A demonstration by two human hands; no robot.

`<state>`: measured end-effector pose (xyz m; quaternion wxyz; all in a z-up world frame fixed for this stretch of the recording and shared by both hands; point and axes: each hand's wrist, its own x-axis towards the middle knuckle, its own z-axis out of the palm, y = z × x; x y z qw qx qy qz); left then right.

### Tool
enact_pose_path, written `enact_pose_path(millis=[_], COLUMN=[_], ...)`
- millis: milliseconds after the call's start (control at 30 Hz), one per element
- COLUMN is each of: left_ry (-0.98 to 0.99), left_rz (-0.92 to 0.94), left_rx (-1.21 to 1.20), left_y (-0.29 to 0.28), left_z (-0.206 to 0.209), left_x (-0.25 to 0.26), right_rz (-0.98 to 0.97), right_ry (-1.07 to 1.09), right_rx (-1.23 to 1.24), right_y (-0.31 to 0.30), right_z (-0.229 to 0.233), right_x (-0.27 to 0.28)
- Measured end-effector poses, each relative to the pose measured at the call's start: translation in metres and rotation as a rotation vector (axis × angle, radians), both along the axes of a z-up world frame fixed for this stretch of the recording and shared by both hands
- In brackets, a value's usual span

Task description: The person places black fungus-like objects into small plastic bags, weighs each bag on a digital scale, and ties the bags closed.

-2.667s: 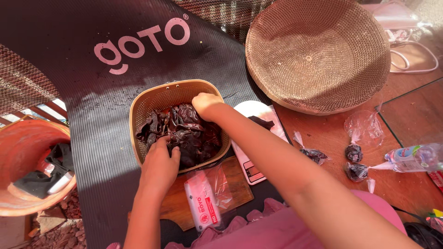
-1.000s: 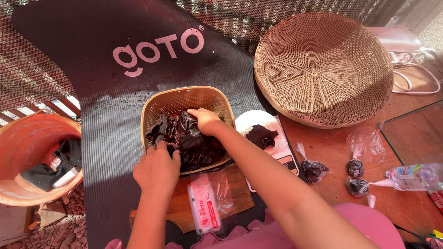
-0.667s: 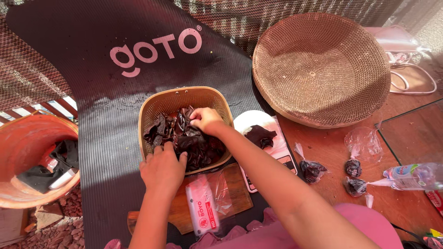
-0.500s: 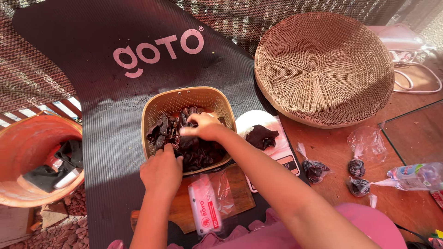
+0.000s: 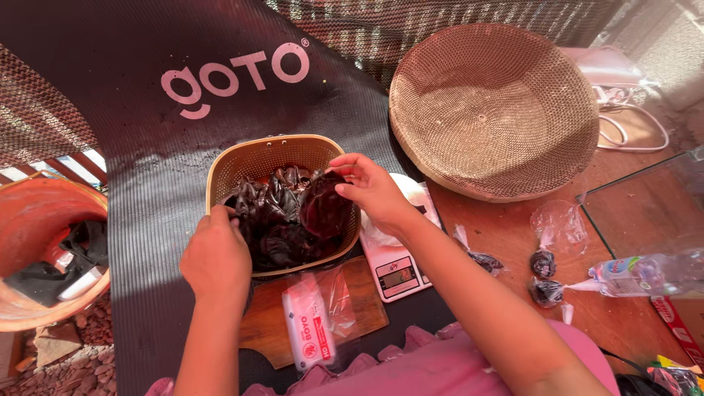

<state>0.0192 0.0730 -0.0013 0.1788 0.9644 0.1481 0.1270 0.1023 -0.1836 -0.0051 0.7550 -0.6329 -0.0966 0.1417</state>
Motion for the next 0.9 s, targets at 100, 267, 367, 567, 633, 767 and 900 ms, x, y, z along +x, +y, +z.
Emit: enact_pose_path(millis=[100, 267, 367, 567, 633, 767, 900], left_ry=[-0.163, -0.24, -0.199, 0.102, 0.02, -0.138, -0.149], left_rz=[-0.118, -0.585, -0.705, -0.434, -0.215, -0.159, -0.069], left_rx=[0.064, -0.911, -0.949, -0.959, -0.818, -0.536, -0.488], left_y=[-0.01, -0.02, -0.021, -0.013, -0.008, -0.004, -0.005], left_z=[0.008, 0.015, 0.005, -0.012, -0.006, 0.004, 0.001], left_x=[-0.005, 0.004, 0.006, 0.013, 0.012, 0.008, 0.007], right_rz=[0.016, 0.116, 0.183, 0.12, 0.005, -0.181, 0.229], right_ry=[0.173, 0.328, 0.41, 0.267, 0.102, -0.869, -0.457], right_rx=[0.208, 0.54, 0.652, 0.423, 0.116, -0.666, -1.021], right_y=[0.0, 0.007, 0.01, 0.004, 0.007, 0.015, 0.043], right_z=[0.01, 0.01, 0.007, 0.007, 0.004, -0.006, -0.007], right_x=[-0.015, -0.022, -0.022, -0.008, -0.004, -0.019, -0.054])
